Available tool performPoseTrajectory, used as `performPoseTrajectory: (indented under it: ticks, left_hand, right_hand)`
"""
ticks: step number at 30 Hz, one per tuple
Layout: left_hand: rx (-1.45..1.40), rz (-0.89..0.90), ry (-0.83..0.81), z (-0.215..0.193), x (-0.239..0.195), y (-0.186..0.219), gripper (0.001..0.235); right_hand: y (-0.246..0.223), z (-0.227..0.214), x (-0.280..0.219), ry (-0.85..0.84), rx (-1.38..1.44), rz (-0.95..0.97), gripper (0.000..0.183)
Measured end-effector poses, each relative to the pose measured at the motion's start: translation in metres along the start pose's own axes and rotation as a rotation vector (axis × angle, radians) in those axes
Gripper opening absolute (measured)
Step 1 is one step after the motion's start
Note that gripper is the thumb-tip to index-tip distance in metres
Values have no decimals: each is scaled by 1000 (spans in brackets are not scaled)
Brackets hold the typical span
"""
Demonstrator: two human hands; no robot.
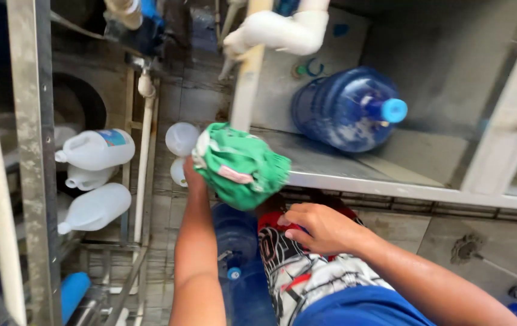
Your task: Washing and rinsing large water jugs in a sink area of a water production facility.
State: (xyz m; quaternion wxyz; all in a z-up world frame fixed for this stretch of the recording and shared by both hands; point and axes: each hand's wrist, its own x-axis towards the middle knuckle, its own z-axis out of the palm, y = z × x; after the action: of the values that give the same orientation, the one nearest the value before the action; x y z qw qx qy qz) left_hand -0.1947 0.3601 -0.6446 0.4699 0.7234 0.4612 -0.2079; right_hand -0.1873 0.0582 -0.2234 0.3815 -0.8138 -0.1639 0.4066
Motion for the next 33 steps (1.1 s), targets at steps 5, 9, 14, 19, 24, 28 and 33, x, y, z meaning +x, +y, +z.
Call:
performPoseTrajectory:
  ticks: [5,9,14,19,24,28,33]
  left_hand:
    - [909,678,-630,-15,-187,42,54]
    - [1287,513,-795,-6,-343,152,51]
    - [473,904,-601,51,-449,302,37]
    - [603,1255,-106,187,-399,337,37]
    - [1074,1069,-105,282,-320,320,52]
    - [1375,775,-156,291,-329,337,52]
    - [1809,532,-233,289,-336,363,48]
  right_hand:
    - [-6,-67,-63,144,132,70,17]
    - [61,-98,-106,563,40,102,15]
    - [147,-111,-143,634,-148,237,15]
    - [145,-121,-183,668,-99,121,16]
    - [135,-147,-224,660,75,61,18]
    - [117,-194,-245,582,258,2,18]
    - [104,-294,-226,814,270,-172,12]
